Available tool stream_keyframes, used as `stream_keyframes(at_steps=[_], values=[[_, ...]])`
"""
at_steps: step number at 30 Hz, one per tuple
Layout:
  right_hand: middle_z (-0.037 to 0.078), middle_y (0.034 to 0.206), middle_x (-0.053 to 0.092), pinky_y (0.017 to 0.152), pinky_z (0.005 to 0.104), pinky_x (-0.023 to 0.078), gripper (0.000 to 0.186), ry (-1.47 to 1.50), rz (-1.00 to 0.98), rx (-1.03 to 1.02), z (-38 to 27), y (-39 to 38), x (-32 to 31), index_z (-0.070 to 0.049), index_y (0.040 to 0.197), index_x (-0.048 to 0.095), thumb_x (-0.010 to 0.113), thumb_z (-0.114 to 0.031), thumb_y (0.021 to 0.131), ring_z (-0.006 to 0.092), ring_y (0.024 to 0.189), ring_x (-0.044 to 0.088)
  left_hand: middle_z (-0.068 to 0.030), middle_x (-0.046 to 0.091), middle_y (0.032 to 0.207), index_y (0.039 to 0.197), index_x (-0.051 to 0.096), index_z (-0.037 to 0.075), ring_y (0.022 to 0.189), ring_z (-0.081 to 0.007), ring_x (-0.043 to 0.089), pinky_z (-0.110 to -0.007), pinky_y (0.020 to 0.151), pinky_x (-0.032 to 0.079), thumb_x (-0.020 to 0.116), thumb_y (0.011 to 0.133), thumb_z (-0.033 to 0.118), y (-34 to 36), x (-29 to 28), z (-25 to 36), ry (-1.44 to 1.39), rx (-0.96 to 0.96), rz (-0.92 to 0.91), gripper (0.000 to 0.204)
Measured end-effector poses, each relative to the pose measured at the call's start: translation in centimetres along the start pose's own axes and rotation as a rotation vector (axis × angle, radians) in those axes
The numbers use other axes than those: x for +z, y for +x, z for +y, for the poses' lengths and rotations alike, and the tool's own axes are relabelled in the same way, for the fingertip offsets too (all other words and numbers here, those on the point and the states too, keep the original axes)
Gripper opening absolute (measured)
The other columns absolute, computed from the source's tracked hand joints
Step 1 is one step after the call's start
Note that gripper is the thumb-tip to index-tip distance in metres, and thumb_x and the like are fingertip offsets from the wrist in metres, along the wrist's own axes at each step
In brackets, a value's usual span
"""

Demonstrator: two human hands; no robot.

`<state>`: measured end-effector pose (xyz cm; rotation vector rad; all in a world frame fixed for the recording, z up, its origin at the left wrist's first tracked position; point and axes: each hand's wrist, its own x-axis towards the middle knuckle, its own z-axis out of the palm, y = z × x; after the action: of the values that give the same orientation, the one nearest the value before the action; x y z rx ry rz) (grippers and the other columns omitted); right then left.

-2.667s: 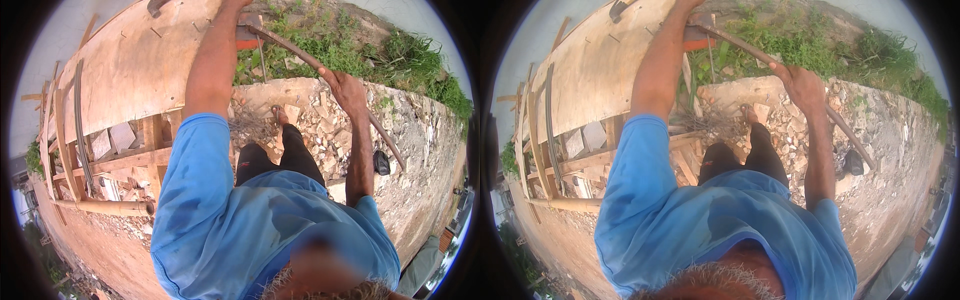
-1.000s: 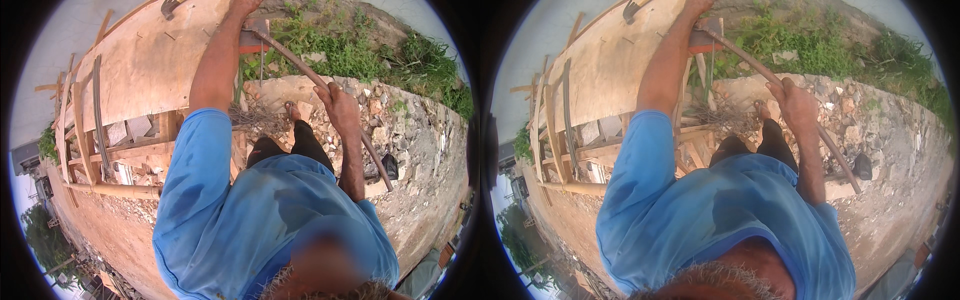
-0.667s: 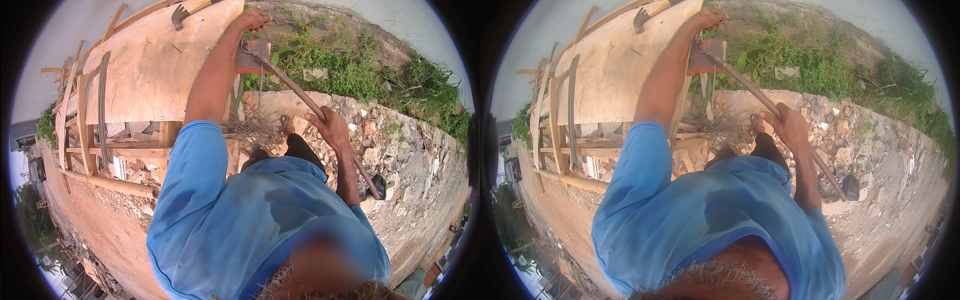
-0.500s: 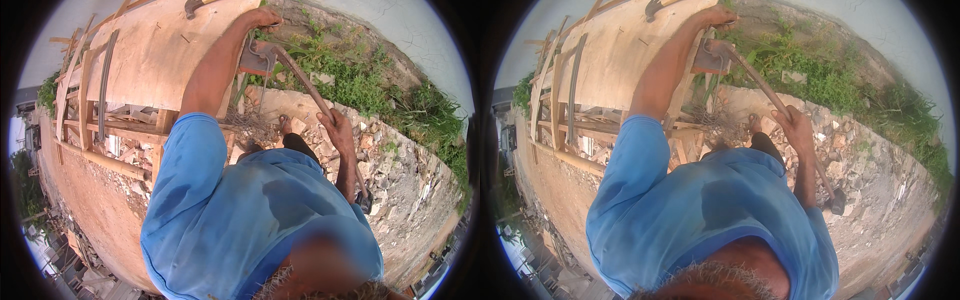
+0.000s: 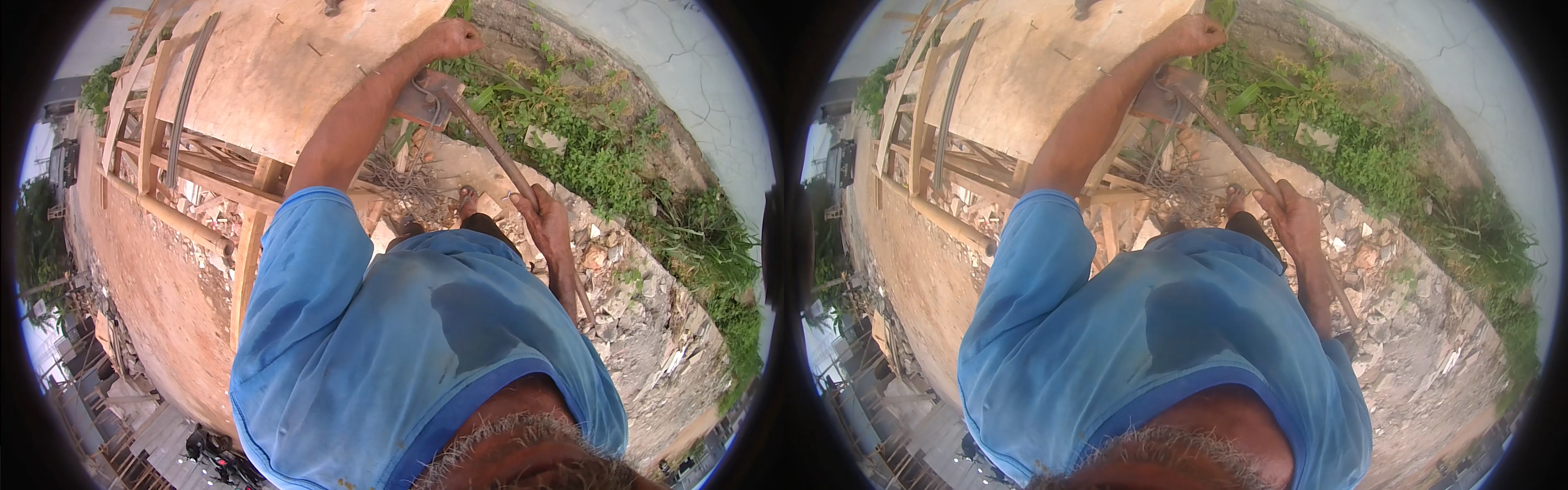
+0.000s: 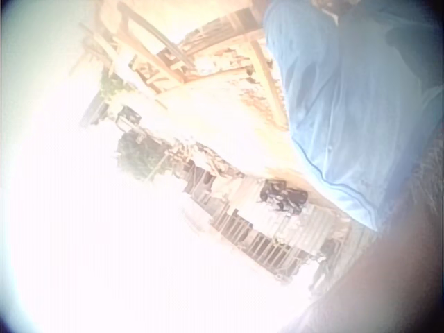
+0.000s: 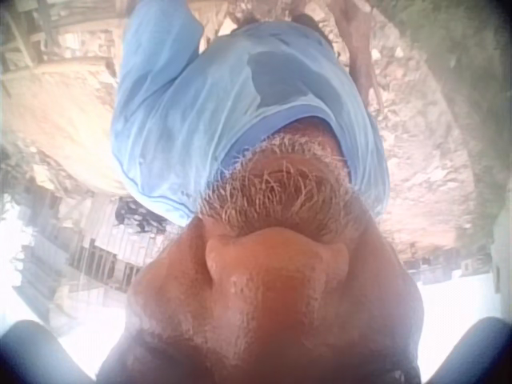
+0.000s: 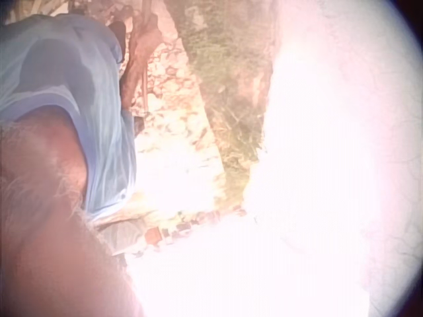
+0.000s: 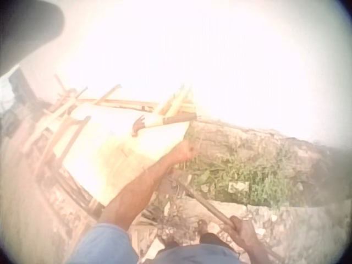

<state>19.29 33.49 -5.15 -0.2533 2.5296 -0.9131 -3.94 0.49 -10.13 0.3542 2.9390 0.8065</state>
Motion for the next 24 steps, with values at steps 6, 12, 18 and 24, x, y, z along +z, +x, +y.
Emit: stream_keyframes(at_steps=[6,12,18,24], values=[[0.019,0.059,0.058,0.056,0.0504,0.043,0.051,-0.151,-0.004,-0.039,-0.2,-0.3,-0.9,-0.004,0.09,0.06,0.055,-0.054,0.097,0.041,0.059,0.061,-0.0175,0.073,0.091,0.103,0.076,0.01,0.085,-0.034,0.07,-0.046,0.081,0.054,0.057,0.088,0.048,-1.0,1.0,0.4,0.111,0.083,0.132,0.045],[0.019,0.058,0.057,0.056,0.0516,0.042,0.052,-0.263,0.061,-0.003,-2.6,-1.9,0.4,-0.005,0.09,0.059,0.051,-0.056,0.098,0.0417,0.058,0.06,-0.0163,0.073,0.102,0.098,0.075,0.014,0.099,-0.034,0.069,-0.048,0.092,0.053,0.055,0.09,0.041,-0.7,1.7,0.9,0.077,0.027,0.148,0.034],[0.02,0.059,0.059,0.057,0.0514,0.045,0.052,-0.263,0.183,0.111,-5.4,-5.0,3.7,-0.003,0.093,0.061,0.051,-0.054,0.099,0.0419,0.061,0.062,-0.0193,0.071,0.104,0.106,0.074,0.01,0.101,-0.0341,0.068,-0.046,0.093,0.052,0.056,0.091,0.041,0.8,3.2,0.2,0.111,0.074,0.236,0.039],[0.022,0.064,0.062,0.059,0.0532,0.046,0.056,-0.248,0.31,0.22,-7.1,-6.8,8.1,-0.002,0.095,0.062,0.049,-0.057,0.099,0.0434,0.066,0.064,-0.025,0.07,0.099,0.095,0.074,0.001,0.099,-0.0406,0.066,-0.05,0.089,0.052,0.056,0.088,0.023,3.8,4.9,-1.8,-0.021,0.212,0.302,0.029]])
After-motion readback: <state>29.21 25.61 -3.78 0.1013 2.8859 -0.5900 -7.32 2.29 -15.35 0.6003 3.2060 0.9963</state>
